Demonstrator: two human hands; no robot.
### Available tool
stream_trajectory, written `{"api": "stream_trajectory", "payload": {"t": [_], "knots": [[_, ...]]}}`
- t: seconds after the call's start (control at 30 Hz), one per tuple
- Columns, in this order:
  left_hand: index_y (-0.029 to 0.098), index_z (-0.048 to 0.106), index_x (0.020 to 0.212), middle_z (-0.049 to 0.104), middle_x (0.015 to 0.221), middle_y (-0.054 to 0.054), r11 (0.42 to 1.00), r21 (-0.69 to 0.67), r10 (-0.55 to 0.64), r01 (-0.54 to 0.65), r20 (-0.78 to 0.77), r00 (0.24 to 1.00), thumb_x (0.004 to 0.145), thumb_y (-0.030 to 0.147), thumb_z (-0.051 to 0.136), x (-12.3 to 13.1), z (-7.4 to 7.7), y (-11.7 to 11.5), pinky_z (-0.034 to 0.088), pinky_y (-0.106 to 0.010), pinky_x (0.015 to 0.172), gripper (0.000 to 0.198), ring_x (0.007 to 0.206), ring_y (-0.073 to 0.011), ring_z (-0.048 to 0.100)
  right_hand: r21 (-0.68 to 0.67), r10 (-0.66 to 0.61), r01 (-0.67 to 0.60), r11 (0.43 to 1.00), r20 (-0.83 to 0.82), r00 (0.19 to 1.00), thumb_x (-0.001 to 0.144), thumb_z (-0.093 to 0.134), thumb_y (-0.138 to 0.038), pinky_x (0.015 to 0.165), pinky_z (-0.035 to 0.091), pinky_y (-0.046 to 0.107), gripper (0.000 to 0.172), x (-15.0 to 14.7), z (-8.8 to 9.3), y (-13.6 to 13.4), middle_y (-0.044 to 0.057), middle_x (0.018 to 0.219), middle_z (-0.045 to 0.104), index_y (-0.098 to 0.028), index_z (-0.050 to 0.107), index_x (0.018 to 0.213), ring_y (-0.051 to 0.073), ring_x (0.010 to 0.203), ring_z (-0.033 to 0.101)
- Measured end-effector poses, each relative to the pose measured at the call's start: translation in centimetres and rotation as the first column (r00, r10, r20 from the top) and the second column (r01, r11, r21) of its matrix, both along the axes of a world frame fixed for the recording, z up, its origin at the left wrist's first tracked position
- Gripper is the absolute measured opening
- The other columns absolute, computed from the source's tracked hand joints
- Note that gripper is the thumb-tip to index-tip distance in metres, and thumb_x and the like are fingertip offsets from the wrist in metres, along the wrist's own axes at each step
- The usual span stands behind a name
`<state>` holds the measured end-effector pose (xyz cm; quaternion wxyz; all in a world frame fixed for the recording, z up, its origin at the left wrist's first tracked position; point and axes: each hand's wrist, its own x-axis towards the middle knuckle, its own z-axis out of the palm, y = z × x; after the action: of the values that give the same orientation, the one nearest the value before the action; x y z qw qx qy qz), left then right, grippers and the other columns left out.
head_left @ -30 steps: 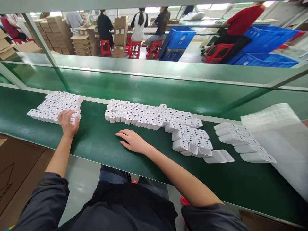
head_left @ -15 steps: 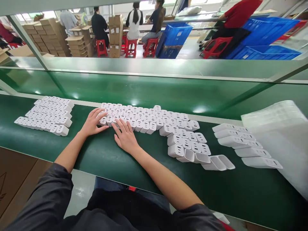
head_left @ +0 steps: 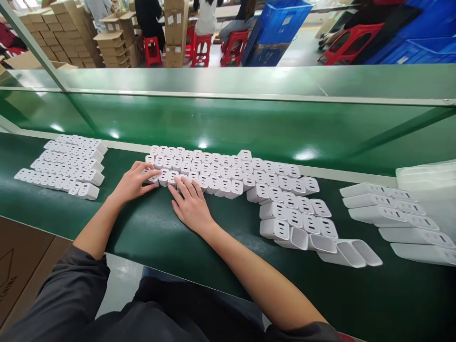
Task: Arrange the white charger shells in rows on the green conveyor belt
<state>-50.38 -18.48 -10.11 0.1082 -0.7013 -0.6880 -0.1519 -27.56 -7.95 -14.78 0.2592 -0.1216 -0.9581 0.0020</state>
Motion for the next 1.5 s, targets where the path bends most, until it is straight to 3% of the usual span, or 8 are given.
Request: {"api": "stream_trajectory", "payload": {"t": [0.17, 0.37, 0.53, 0.73, 1.0, 1.13, 1.3, 1.5], "knots": [[0.030, 0.066, 0.125, 0.064, 0.116, -0.007, 0.997, -0.053, -0.048, 0.049, 0.010, 0.999, 0.090, 0.040, 0.067, 1.0, 0.8, -0.4, 0.055, -0.034, 0.084, 0.036, 0.107, -0.0237, 0.056, -0.013, -0.012, 0.010, 1.000, -0.120, 0.993, 0.099, 0.051, -0.026, 0.107, 0.037, 0.043, 0.040, 0.3, 0.5, -0.2, 0.014, 0.134, 0.063, -0.019, 0.059, 0.137, 0.027, 0.125, 0.054], [0.026, 0.053, 0.141, 0.057, 0.134, -0.011, 0.993, -0.104, -0.051, 0.058, 0.064, 0.997, 0.082, 0.055, 0.072, 1.2, 1.0, -0.3, 0.049, -0.048, 0.103, 0.068, 0.119, -0.0298, 0.050, -0.049, -0.012, 0.009, 0.999, -0.060, 0.998, 0.101, 0.047, -0.036, 0.120, 0.026, 0.052, 0.051, 0.2, 0.5, 0.0, 0.015, 0.152, 0.049, -0.015, 0.047, 0.148, 0.031, 0.143, 0.039], [0.025, 0.056, 0.135, 0.062, 0.125, -0.009, 0.976, -0.206, -0.036, 0.074, 0.184, 0.982, 0.089, 0.052, 0.065, 1.3, 0.0, 0.0, 0.052, -0.042, 0.095, 0.054, 0.115, -0.0271, 0.053, -0.104, 0.045, -0.046, 0.994, -0.009, 0.999, 0.100, 0.045, -0.027, 0.123, 0.028, 0.053, 0.051, 0.2, 0.2, 0.3, 0.015, 0.151, 0.050, -0.015, 0.046, 0.149, 0.030, 0.143, 0.041], [0.021, 0.057, 0.128, 0.065, 0.121, -0.009, 0.961, -0.219, -0.102, 0.167, 0.281, 0.954, 0.087, 0.055, 0.066, 1.8, -0.4, 0.2, 0.050, -0.043, 0.095, 0.054, 0.109, -0.0272, 0.054, -0.140, 0.146, -0.143, 0.980, 0.007, 0.989, 0.100, 0.044, -0.026, 0.120, 0.035, 0.051, 0.043, 0.8, 0.8, 0.8, 0.019, 0.140, 0.055, -0.012, 0.054, 0.139, 0.028, 0.133, 0.050], [0.021, 0.054, 0.133, 0.065, 0.124, -0.008, 0.920, -0.295, -0.158, 0.257, 0.321, 0.934, 0.089, 0.053, 0.064, 5.3, 0.2, -0.6, 0.049, -0.040, 0.092, 0.055, 0.108, -0.0263, 0.053, -0.158, 0.199, -0.198, 0.967, -0.011, 0.980, 0.099, 0.048, -0.028, 0.105, 0.050, 0.048, 0.035, 4.7, 1.4, 0.3, 0.019, 0.131, 0.056, -0.013, 0.058, 0.129, 0.029, 0.124, 0.055], [0.024, 0.047, 0.142, 0.061, 0.131, -0.008, 0.879, -0.320, -0.197, 0.353, 0.430, 0.881, 0.087, 0.054, 0.066, 6.9, 0.7, -0.9, 0.049, -0.042, 0.095, 0.065, 0.112, -0.0266, 0.053, -0.209, 0.194, -0.209, 0.955, -0.087, 0.977, 0.098, 0.053, -0.031, 0.100, 0.052, 0.047, 0.029, 7.3, 1.2, 0.3, 0.016, 0.126, 0.061, -0.018, 0.061, 0.123, 0.026, 0.117, 0.060], [0.027, 0.038, 0.150, 0.059, 0.135, -0.008, 0.831, -0.359, -0.180, 0.425, 0.550, 0.816, 0.084, 0.053, 0.072, 6.6, 1.5, -0.9, 0.048, -0.041, 0.098, 0.078, 0.116, -0.0265, 0.051, -0.166, 0.230, -0.272, 0.948, -0.236, 0.944, 0.092, 0.066, -0.036, 0.108, 0.046, 0.050, 0.045, 9.0, 2.4, 1.1, 0.014, 0.125, 0.064, -0.022, 0.055, 0.133, 0.026, 0.116, 0.061], [0.029, 0.038, 0.151, 0.061, 0.131, -0.008, 0.812, -0.405, -0.128, 0.421, 0.580, 0.805, 0.081, 0.050, 0.076, 6.0, 1.5, -0.5, 0.050, -0.039, 0.093, 0.083, 0.115, -0.0269, 0.054, -0.218, 0.189, -0.226, 0.949, -0.179, 0.965, 0.092, 0.066, -0.042, 0.093, 0.052, 0.041, 0.053, 9.7, 2.7, 2.1, 0.011, 0.125, 0.065, -0.026, 0.051, 0.141, 0.026, 0.112, 0.063]]}}
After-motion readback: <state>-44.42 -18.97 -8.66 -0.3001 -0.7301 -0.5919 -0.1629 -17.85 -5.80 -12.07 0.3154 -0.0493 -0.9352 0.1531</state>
